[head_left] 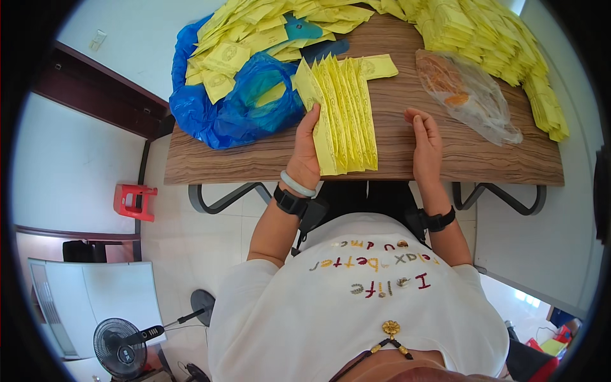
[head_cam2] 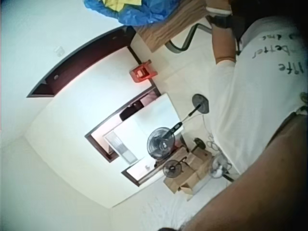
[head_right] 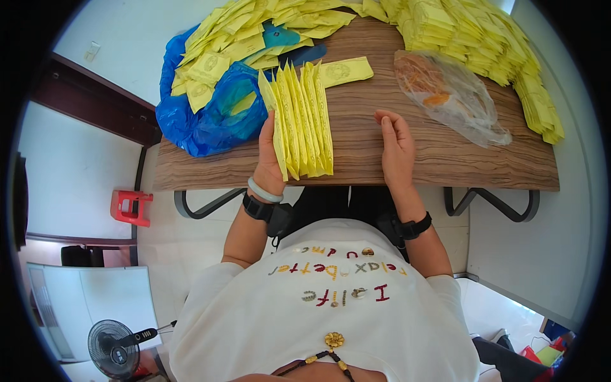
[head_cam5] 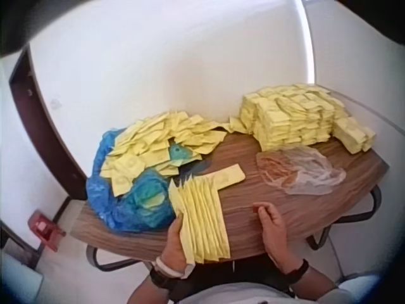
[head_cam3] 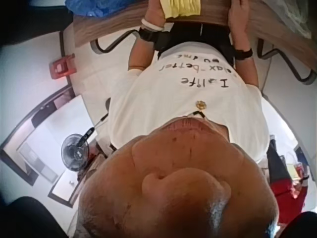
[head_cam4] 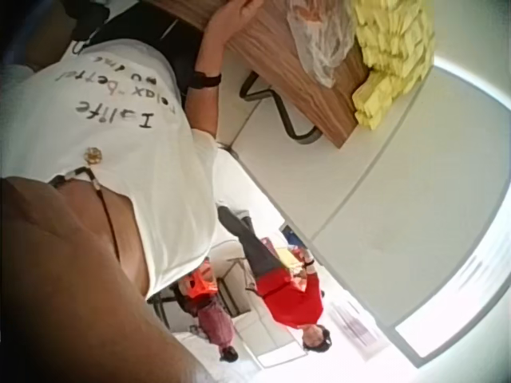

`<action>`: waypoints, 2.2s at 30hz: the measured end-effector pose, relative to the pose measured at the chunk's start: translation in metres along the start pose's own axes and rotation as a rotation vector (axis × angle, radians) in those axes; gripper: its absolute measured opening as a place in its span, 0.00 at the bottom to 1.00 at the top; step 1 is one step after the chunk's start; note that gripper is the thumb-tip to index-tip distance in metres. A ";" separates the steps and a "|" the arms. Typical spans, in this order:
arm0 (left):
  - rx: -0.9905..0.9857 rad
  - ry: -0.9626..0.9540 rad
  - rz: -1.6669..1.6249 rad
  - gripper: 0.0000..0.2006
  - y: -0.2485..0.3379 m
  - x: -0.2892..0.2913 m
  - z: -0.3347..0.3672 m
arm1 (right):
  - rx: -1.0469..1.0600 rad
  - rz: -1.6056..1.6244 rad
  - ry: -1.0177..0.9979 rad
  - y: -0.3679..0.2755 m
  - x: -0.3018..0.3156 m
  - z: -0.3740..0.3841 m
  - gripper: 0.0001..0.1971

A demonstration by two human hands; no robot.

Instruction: Sorting and stacking yellow items on a table.

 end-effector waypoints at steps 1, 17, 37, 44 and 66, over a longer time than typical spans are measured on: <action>-0.005 0.007 0.001 0.26 -0.001 0.004 -0.001 | -0.004 -0.022 -0.009 -0.001 -0.002 -0.001 0.14; -0.016 -0.059 -0.031 0.52 -0.015 0.050 -0.016 | 0.020 -0.332 -0.096 0.000 -0.019 -0.006 0.09; 0.217 -0.654 1.855 0.35 0.002 -0.103 0.049 | 0.186 0.054 0.174 -0.029 0.017 -0.013 0.18; -0.071 -0.844 2.446 0.39 -0.023 -0.124 0.071 | 0.238 -0.079 0.168 -0.045 0.033 -0.014 0.21; -0.389 -0.942 2.572 0.31 -0.047 -0.099 0.069 | 0.018 -0.103 -0.016 -0.012 -0.007 0.020 0.34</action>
Point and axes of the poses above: each hand's wrist, its own z-axis towards the middle knuckle, its own x-axis out of the back of the hand, y = z × x, the point moved 8 cm from there along z, towards the middle knuckle, and after that the axes turned 9 degrees about -x, right-handed, at the moved point
